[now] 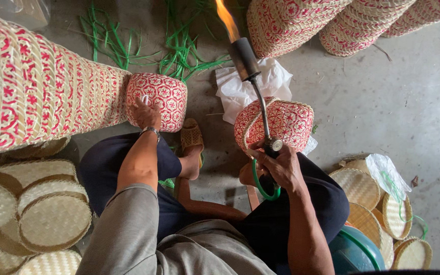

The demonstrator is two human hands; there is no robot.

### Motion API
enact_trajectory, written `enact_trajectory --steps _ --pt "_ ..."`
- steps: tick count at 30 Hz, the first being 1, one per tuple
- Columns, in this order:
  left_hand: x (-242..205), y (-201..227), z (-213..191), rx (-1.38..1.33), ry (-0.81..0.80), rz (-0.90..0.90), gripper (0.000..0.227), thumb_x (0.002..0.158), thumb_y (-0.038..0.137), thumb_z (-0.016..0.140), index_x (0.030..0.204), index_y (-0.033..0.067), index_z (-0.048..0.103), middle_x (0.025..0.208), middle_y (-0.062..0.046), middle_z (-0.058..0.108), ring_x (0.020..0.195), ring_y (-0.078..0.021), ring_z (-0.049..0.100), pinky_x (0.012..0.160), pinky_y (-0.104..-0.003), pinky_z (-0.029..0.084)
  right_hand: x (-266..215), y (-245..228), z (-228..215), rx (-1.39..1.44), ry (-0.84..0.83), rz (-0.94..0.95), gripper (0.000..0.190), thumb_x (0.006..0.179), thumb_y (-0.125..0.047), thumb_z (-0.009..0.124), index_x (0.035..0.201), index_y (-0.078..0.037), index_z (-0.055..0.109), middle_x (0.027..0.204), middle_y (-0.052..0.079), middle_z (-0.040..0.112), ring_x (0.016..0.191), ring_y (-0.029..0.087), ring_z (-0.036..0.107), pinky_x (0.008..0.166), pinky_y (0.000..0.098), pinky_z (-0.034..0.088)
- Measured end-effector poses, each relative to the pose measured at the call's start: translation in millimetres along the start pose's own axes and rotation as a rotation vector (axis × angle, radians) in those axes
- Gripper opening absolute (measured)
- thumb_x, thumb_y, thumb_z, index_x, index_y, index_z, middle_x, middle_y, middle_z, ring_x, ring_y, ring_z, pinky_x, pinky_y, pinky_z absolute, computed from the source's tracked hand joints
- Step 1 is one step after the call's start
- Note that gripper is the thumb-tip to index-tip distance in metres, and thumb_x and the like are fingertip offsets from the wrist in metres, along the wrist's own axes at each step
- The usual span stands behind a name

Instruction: The person uses a handheld blowtorch to apply flame to the interior and exterior surfaces of woven baskets. They rotate each basket to treat different sides and then place the finished items onto a stack.

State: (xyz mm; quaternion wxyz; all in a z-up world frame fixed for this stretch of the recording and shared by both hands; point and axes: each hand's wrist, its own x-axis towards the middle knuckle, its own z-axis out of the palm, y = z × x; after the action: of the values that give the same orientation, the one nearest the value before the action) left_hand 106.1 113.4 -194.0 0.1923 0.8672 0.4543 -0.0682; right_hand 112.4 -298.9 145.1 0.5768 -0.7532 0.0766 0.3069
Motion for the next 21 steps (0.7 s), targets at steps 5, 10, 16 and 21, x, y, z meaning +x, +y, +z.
enact_trajectory --steps 5,10,16,21 --pt "-38.4 33.0 -12.3 0.197 0.361 0.348 0.095 0.085 0.044 0.078 0.153 0.003 0.027 0.158 -0.028 0.031 0.138 -0.0535 0.042 0.111 -0.068 0.032 -1.3 -2.4 -4.2 -0.013 0.01 0.013 0.024 0.086 -0.024 0.081 0.097 -0.005 0.071 0.062 -0.001 0.061 0.051 0.008 0.057 0.046 0.0247 0.045" --pt "-138.0 99.3 14.7 -0.292 -0.393 0.711 0.047 0.104 0.034 0.059 0.14 0.0049 0.058 0.137 -0.021 0.064 0.127 -0.0381 0.06 0.108 -0.044 0.048 -7.2 1.6 -6.7 -0.046 -0.03 -0.066 0.026 0.088 -0.025 0.081 0.098 -0.005 0.069 0.071 -0.002 0.063 0.06 0.007 0.06 0.053 0.0249 0.049" --pt "-243.0 156.1 79.4 -0.398 -0.11 1.076 0.061 0.095 0.038 0.07 0.137 -0.0033 0.057 0.133 -0.028 0.053 0.121 -0.0463 0.052 0.102 -0.055 0.043 -13.6 8.4 -3.6 0.031 -0.09 0.043 0.029 0.088 -0.027 0.08 0.102 -0.006 0.066 0.071 0.0 0.061 0.06 0.008 0.058 0.051 0.0283 0.047" --pt "-281.9 184.9 104.7 -0.187 -0.376 0.861 0.064 0.098 0.05 0.07 0.145 0.0116 0.049 0.142 -0.017 0.053 0.136 -0.0364 0.048 0.121 -0.052 0.037 -24.8 18.7 -20.4 -0.022 -0.084 -0.25 0.035 0.09 -0.028 0.078 0.11 -0.006 0.061 0.072 0.001 0.061 0.052 0.012 0.058 0.067 0.0255 0.054"
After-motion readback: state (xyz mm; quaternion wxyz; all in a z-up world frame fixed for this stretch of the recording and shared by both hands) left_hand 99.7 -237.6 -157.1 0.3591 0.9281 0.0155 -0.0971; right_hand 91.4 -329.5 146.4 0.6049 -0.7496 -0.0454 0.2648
